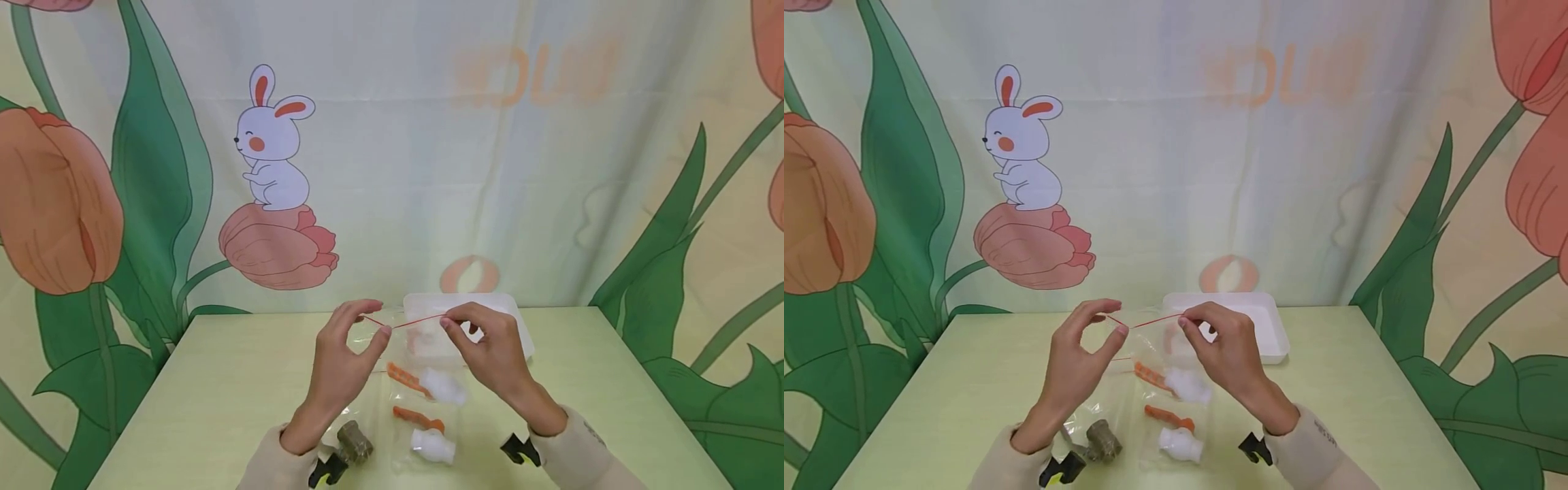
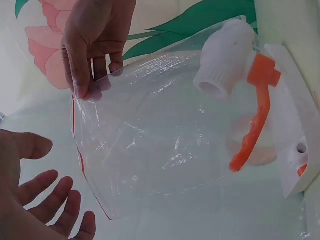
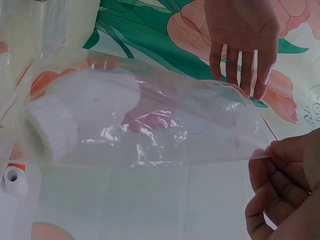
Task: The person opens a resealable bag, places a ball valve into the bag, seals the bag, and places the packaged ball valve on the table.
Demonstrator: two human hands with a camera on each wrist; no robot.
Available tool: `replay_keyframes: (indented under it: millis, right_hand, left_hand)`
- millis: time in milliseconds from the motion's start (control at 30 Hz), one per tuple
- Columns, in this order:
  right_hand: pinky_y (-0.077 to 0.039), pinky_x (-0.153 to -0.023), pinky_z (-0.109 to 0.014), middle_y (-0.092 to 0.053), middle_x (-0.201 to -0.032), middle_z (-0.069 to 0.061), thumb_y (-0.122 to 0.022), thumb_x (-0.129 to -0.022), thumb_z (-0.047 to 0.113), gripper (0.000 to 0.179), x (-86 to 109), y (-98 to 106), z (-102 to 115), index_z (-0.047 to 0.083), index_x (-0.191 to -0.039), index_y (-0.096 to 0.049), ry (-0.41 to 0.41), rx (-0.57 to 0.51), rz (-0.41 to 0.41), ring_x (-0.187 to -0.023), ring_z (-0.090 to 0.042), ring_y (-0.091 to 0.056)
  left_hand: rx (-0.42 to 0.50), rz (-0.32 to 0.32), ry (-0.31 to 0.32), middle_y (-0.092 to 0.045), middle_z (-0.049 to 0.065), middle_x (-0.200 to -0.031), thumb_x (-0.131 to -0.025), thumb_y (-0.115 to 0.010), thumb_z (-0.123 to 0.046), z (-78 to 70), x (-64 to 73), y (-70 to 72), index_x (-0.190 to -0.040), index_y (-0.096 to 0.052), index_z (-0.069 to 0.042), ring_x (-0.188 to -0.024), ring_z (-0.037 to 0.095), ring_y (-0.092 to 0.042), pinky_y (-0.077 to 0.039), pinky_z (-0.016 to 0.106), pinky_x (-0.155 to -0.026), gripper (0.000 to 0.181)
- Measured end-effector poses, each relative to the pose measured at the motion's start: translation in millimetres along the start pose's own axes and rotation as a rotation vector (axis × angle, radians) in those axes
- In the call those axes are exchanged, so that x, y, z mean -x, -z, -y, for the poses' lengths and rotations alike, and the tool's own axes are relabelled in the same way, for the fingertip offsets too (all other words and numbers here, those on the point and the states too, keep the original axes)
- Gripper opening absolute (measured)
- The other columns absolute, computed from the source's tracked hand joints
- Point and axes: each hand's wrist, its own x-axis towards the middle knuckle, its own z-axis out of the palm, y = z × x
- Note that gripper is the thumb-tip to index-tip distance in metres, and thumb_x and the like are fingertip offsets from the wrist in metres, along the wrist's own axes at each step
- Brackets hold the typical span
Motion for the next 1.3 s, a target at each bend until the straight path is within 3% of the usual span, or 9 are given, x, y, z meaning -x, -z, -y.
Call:
replay_keyframes:
  millis: [167, 433, 567, 700, 833, 1000, 1300]
  right_hand:
    - [-0.05, -0.059, -0.027, -0.072, -0.077, 0.006, -0.075, -0.086, 0.011, 0.001, -1.9, 2, -1, 0.011, -0.085, -0.074, -0.006, -0.007, 0.033, -0.066, -0.004, -0.059]
    - [-0.046, -0.057, -0.022, -0.069, -0.075, 0.009, -0.076, -0.084, 0.008, 0.008, -3.5, 4, -1, 0.015, -0.085, -0.073, 0.012, -0.01, 0.094, -0.063, -0.002, -0.054]
    - [-0.047, -0.055, -0.024, -0.068, -0.075, 0.009, -0.075, -0.085, 0.009, 0.006, -2.1, 4, -3, 0.014, -0.085, -0.073, 0.014, -0.009, 0.119, -0.062, -0.002, -0.053]
    - [-0.047, -0.056, -0.023, -0.068, -0.075, 0.01, -0.074, -0.086, 0.009, 0.007, -0.9, 4, -2, 0.016, -0.085, -0.073, 0.004, -0.013, 0.141, -0.063, -0.001, -0.053]
    - [-0.047, -0.056, -0.025, -0.068, -0.075, 0.01, -0.074, -0.086, 0.009, 0.007, 0.0, 4, 0, 0.016, -0.085, -0.073, -0.003, -0.01, 0.155, -0.063, -0.001, -0.052]
    - [-0.049, -0.055, -0.029, -0.069, -0.076, 0.009, -0.073, -0.088, 0.014, 0.003, 0.7, 4, 0, 0.014, -0.085, -0.074, -0.004, -0.004, 0.162, -0.063, -0.002, -0.053]
    - [-0.048, -0.055, -0.026, -0.07, -0.077, 0.008, -0.075, -0.086, 0.01, 0.005, 1.3, 4, 0, 0.015, -0.085, -0.073, 0.002, 0.002, 0.164, -0.064, -0.002, -0.053]
  left_hand:
    - [-0.102, 0.168, -0.025, -0.06, -0.001, -0.132, -0.086, -0.074, -0.023, -5.0, -10.0, 1.0, -0.134, -0.058, -0.019, -0.128, 0.018, -0.052, -0.045, 0.045, -0.106, 0.051]
    - [-0.211, 0.368, -0.056, -0.058, 0.001, -0.137, -0.087, -0.072, -0.033, -9.8, -23.4, -1.6, -0.137, -0.055, -0.019, -0.131, 0.021, -0.049, -0.041, 0.051, -0.108, 0.054]
    - [-0.212, 0.438, -0.042, -0.059, 0.001, -0.134, -0.088, -0.071, -0.032, -12.8, -29.8, -3.6, -0.134, -0.058, -0.018, -0.129, 0.021, -0.051, -0.043, 0.049, -0.107, 0.049]
    - [-0.155, 0.503, 0.005, -0.064, 0.001, -0.127, -0.089, -0.071, -0.028, -13.1, -35.0, -6.6, -0.126, -0.063, -0.015, -0.126, 0.02, -0.054, -0.045, 0.045, -0.105, 0.04]
    - [-0.095, 0.545, 0.054, -0.068, 0.0, -0.115, -0.089, -0.071, -0.024, -12.1, -37.5, -9.5, -0.115, -0.068, -0.013, -0.115, 0.02, -0.061, -0.048, 0.043, -0.1, 0.029]
    - [-0.079, 0.558, 0.049, -0.069, -0.001, -0.101, -0.09, -0.069, -0.022, -11.7, -37.9, -12.3, -0.105, -0.069, -0.014, -0.1, 0.017, -0.064, -0.051, 0.037, -0.091, 0.016]
    - [-0.052, 0.576, 0.075, -0.068, -0.004, -0.091, -0.091, -0.067, -0.021, -13.0, -38.4, -15.3, -0.095, -0.07, -0.016, -0.091, 0.011, -0.062, -0.05, 0.031, -0.085, 0.007]
